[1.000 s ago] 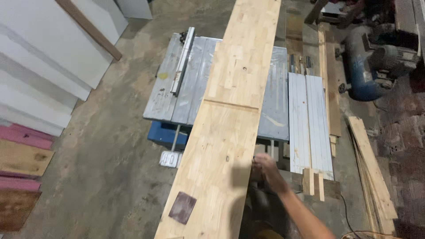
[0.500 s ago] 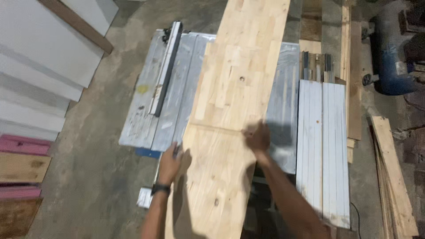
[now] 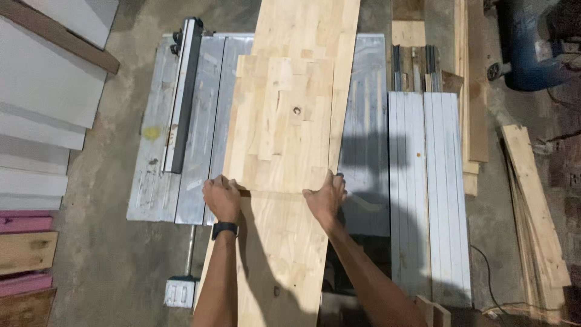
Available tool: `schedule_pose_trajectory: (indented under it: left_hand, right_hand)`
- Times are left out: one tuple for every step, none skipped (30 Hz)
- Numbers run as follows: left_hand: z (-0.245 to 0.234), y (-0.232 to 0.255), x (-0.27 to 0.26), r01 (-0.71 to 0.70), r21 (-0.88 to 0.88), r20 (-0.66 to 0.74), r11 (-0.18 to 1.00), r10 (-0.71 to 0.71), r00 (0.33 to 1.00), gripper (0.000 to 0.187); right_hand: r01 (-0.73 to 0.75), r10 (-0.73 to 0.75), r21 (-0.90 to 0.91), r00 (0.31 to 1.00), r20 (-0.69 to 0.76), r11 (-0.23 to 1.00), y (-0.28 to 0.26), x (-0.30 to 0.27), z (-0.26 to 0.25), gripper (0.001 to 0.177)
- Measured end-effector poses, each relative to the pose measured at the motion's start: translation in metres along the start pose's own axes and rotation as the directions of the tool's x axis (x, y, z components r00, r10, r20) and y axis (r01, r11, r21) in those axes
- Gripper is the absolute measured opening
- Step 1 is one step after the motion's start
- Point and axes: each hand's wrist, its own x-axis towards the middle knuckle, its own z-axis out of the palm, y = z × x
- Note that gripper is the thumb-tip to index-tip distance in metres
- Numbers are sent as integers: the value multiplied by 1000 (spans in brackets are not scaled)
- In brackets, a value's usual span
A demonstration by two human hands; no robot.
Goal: The person sands the surfaces and edges of several wooden boards by hand using sandpaper.
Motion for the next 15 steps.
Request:
schedule_pose_trajectory:
  left_hand:
    - [-8,-5,-8,23,17,17,1000,-23,1000,40]
    - [-23,-9,-26,26,21,17,999,-26,1000,40]
    - [-39,-12,-42,76,14,60,997,-77,995,37]
    - [-57,-16,-60,126,10,102,992,-127,987,35]
    - [-64,-29,-79,127,12,98,992,-128,987,35]
    - [-72,-44,-100,104,68,106,992,-111,988,32]
    - [-82,-59,-123,84,121,112,989,-98,989,30]
    - [-94,-66,-141,90,123,105,988,-103,989,30]
    - [-106,-73,-161,89,166,115,982,-109,987,28]
    - [-118,-80,-181,87,209,124,974,-115,986,27]
    - [-120,-94,-199,97,203,115,974,-122,986,27]
    - [-123,-108,-217,46,216,83,975,-65,994,22]
    - [-125,-122,-239,-5,232,57,973,-9,998,23]
    - [-128,-133,-257,5,227,52,974,-18,998,23]
    - [-129,-143,-271,-14,247,41,969,4,999,17]
  right_hand:
    - [22,-22,26,1000,1,999,1,-12,1,101]
    - [22,-23,27,1000,5,999,3,-32,-6,101]
    - [8,-15,92,997,78,996,4,-52,-14,98]
    - [-12,-12,155,989,150,988,5,-75,-23,94]
    - [-9,-15,158,988,153,987,20,-92,-14,94]
    - [-28,6,109,980,197,994,35,-111,-5,96]
    - [-40,25,56,970,241,998,51,-132,3,98]
    - [-33,18,57,970,244,998,55,-156,-1,98]
    - [-46,29,54,960,280,997,61,-180,-6,98]
    - [-60,41,49,948,315,997,67,-205,-10,98]
    - [-46,30,45,949,314,998,83,-222,0,98]
    - [-47,44,1,950,308,999,99,-240,11,99]
    - [-52,64,-46,951,303,998,118,-260,20,101]
    - [-43,57,-53,951,303,998,125,-277,17,101]
    - [-70,88,-67,941,326,995,129,-292,15,101]
